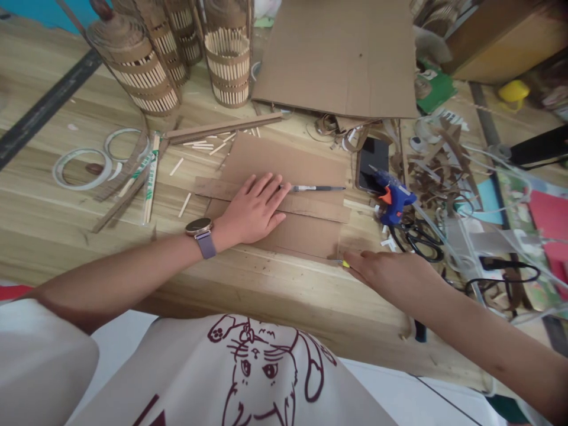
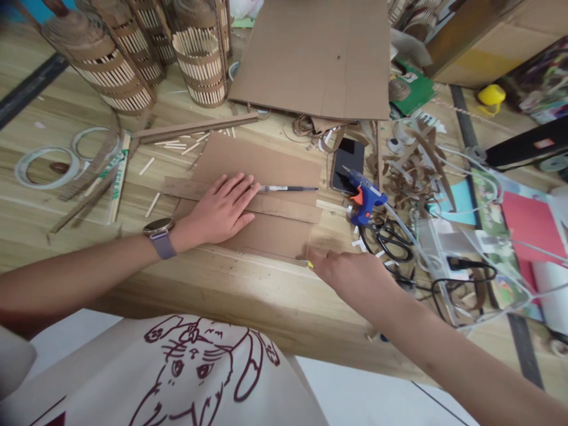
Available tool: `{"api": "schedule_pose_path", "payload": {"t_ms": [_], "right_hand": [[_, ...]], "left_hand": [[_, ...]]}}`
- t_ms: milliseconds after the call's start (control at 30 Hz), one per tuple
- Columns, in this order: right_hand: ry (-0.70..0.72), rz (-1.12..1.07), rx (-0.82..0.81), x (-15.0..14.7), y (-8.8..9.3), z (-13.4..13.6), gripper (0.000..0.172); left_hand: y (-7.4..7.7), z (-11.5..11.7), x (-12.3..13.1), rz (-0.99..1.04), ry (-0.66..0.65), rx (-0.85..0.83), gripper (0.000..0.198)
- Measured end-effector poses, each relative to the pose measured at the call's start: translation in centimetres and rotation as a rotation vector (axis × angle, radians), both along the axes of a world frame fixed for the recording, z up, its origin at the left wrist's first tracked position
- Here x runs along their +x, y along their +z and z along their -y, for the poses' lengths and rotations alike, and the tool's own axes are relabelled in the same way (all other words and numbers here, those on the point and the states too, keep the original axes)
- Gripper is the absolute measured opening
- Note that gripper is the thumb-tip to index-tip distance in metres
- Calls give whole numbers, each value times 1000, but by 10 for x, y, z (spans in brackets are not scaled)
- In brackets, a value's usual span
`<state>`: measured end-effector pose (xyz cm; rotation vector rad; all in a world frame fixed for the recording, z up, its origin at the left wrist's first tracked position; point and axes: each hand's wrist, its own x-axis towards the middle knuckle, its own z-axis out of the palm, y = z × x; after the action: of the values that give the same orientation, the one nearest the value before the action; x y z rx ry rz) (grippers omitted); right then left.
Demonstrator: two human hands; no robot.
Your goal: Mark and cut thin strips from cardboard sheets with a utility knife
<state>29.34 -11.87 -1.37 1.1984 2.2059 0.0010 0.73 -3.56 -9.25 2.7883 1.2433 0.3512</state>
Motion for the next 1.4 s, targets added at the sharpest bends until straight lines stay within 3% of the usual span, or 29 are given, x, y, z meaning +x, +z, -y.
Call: {"api": "schedule_pose_path", "payload": {"t_ms": [133, 400, 567, 633, 733, 900, 1000, 1233, 1400], "right_hand": [[-65, 96, -84, 13, 0, 2, 22], [-37, -122, -19, 44, -20, 9, 34], [-67, -153, 83, 60, -6, 13, 43], [-91, -137, 122, 49, 3, 12, 43], [-65, -136, 97, 4, 11, 6, 38], [-56, -144, -12, -92, 9, -14, 33], [-34, -174, -43, -128, 4, -26, 32], [-13, -148, -92, -150, -2, -39, 34], [-12, -107, -108, -155, 1, -40, 35]], "left_hand": [[0, 0, 0, -16, 2, 10, 63], [-1, 0, 1, -22, 14, 28, 62], [-4, 1, 3, 6, 26, 22, 62], [-5, 1, 5, 29, 29, 15, 62], [-3, -1, 4, 88, 45, -9, 59], [9, -8, -14, 167, 110, -8, 52], [11, -11, -31, 116, 88, 36, 51], [-5, -12, -42, 34, 41, 39, 59], [-7, -11, -39, 1, 43, 55, 62]]}}
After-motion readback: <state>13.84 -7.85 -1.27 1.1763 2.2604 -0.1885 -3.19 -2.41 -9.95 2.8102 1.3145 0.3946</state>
